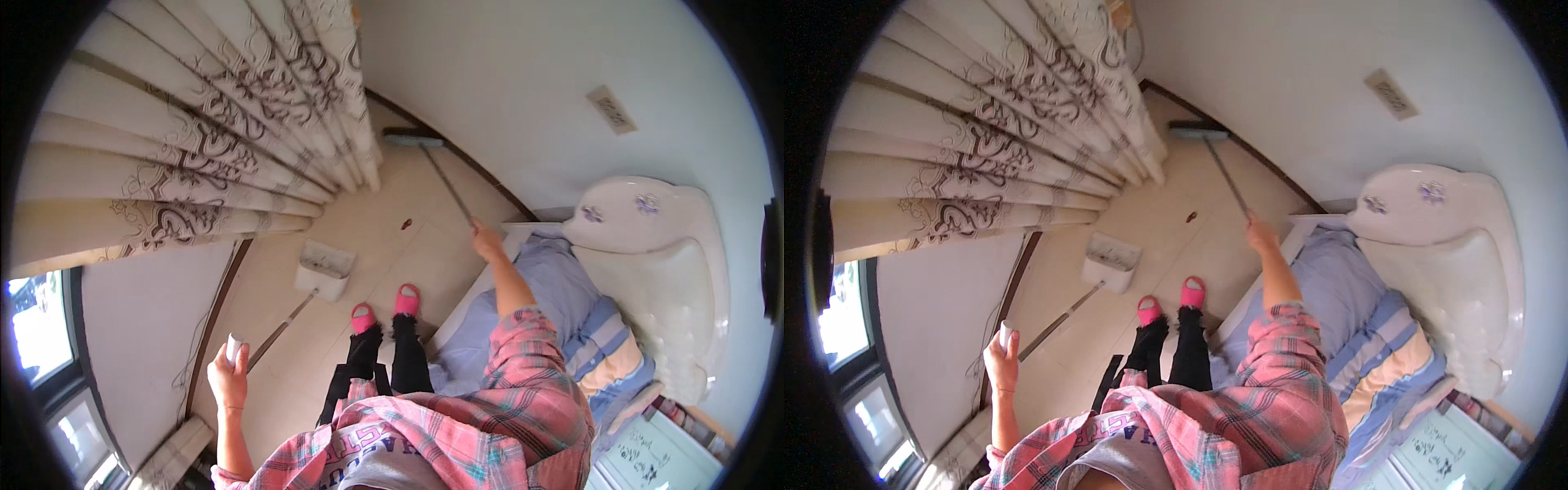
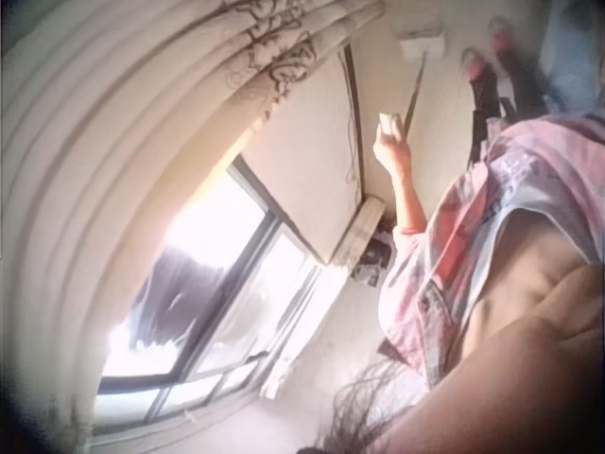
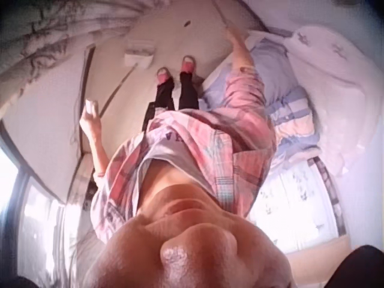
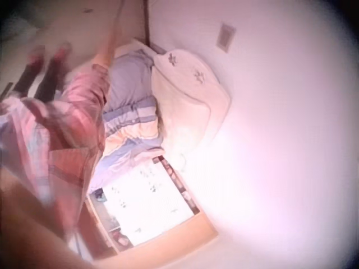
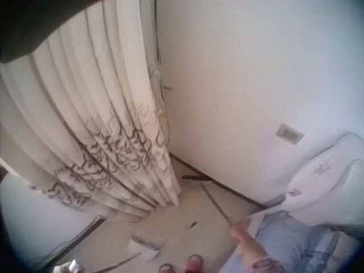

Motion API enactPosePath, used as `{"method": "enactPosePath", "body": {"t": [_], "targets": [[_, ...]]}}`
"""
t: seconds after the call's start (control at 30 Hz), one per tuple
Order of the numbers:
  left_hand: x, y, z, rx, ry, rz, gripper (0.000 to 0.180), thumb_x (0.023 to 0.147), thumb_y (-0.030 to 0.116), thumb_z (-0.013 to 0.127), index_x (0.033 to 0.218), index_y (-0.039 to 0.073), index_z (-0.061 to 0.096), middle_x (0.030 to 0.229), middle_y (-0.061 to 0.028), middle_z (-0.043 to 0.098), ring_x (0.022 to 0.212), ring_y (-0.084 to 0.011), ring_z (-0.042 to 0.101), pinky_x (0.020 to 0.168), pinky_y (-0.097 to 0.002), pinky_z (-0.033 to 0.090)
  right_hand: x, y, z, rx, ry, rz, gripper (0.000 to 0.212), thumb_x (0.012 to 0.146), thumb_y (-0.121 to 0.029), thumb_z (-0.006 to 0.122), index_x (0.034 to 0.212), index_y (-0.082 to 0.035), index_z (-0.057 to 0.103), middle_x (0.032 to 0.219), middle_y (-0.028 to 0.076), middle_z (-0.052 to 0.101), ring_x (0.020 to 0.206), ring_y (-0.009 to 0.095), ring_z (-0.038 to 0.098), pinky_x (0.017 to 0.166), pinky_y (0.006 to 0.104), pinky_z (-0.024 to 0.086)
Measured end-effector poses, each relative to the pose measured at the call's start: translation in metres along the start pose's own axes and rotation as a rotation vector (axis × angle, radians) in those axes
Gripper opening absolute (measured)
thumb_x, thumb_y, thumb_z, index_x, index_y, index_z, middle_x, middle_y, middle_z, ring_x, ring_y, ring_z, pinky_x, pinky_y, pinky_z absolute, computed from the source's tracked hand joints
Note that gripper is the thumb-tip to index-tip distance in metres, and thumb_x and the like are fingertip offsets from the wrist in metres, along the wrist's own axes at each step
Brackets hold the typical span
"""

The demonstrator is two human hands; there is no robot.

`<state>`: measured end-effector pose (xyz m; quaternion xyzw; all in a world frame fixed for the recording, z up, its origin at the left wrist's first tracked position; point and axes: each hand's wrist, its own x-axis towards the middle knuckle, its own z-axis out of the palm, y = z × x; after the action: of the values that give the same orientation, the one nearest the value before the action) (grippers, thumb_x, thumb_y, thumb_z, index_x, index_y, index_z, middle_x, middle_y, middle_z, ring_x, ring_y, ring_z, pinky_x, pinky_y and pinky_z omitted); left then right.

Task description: The person sweeps a tiled floor with a broom and collects debris into a dustpan. They move from a hallway into a bedroom, sweeping near a bed, desk, and window, then gather the swept material into the dustpan.

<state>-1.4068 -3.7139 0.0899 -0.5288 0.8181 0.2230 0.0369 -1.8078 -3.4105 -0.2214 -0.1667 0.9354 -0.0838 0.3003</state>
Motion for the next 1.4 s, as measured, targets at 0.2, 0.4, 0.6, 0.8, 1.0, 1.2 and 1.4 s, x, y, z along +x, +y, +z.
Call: {"method": "enactPosePath", "body": {"t": [0.2,0.4,0.6,0.8,1.0,1.2,1.4], "targets": [[-0.003,-0.001,0.01,-0.01,0.023,-0.096,0.037,0.078,0.036,0.052,0.069,0.0,0.05,0.049,-0.0102,0.043,0.043,-0.0185,0.04,0.044,-0.0303,0.034,-0.053,0.033,0.036,-0.013,-0.137,0.214,0.039,0.084,-0.029,0.034,0.122,-0.02,0.031,0.093,0.02,0.055,0.083,0.034,0.053,0.072,0.0434,0.041],[-0.009,0.013,0.023,-0.09,0.0,-0.031,0.039,0.079,0.038,0.05,0.071,-0.001,0.051,0.05,-0.0114,0.045,0.045,-0.0201,0.041,0.046,-0.0308,0.035,-0.186,0.075,0.112,0.189,-0.199,0.378,0.043,0.084,-0.03,0.037,0.125,-0.024,0.024,0.071,0.016,0.057,0.057,0.029,0.055,0.053,0.0413,0.043],[-0.027,-0.017,0.016,-0.057,-0.009,-0.025,0.036,0.078,0.036,0.052,0.075,0.0,0.052,0.054,-0.0135,0.048,0.047,-0.0234,0.044,0.049,-0.0321,0.038,-0.255,0.063,0.03,0.779,-0.252,0.605,0.041,0.085,-0.025,0.043,0.123,-0.025,0.031,0.057,0.006,0.05,0.031,0.013,0.036,0.026,0.0287,0.029],[-0.039,-0.038,0.004,0.044,-0.049,0.087,0.034,0.077,0.033,0.054,0.075,-0.001,0.052,0.053,-0.0162,0.047,0.046,-0.0273,0.045,0.047,-0.0321,0.038,-0.171,0.073,0.059,0.913,-0.062,0.521,0.033,0.084,-0.022,0.042,0.117,-0.019,0.034,0.051,0.006,0.043,0.031,0.015,0.038,0.026,0.0295,0.031],[-0.037,-0.046,0.006,0.042,-0.107,0.07,0.032,0.076,0.031,0.055,0.072,-0.001,0.051,0.052,-0.0169,0.046,0.045,-0.0294,0.045,0.047,-0.032,0.038,-0.207,-0.017,0.149,1.016,-0.252,0.619,0.034,0.083,-0.023,0.04,0.113,-0.024,0.025,0.043,0.005,0.033,0.028,0.016,0.034,0.025,0.0288,0.029],[-0.016,-0.031,0.008,0.056,-0.161,0.127,0.04,0.074,0.04,0.055,0.072,0.0,0.054,0.058,-0.0183,0.053,0.054,-0.0322,0.053,0.052,-0.0355,0.041,-0.288,-0.046,0.099,0.88,-0.633,0.519,0.035,0.083,-0.027,0.043,0.116,-0.026,0.03,0.048,0.004,0.037,0.032,0.012,0.033,0.028,0.0272,0.029],[-0.007,-0.059,-0.01,0.183,-0.161,0.244,0.04,0.07,0.042,0.058,0.07,0.002,0.056,0.059,-0.015,0.056,0.058,-0.0302,0.056,0.056,-0.0352,0.045,-0.312,-0.034,0.08,0.859,-0.46,0.656,0.027,0.083,-0.032,0.044,0.1,-0.012,0.044,0.045,0.003,0.036,0.03,0.012,0.033,0.028,0.0274,0.028]]}}
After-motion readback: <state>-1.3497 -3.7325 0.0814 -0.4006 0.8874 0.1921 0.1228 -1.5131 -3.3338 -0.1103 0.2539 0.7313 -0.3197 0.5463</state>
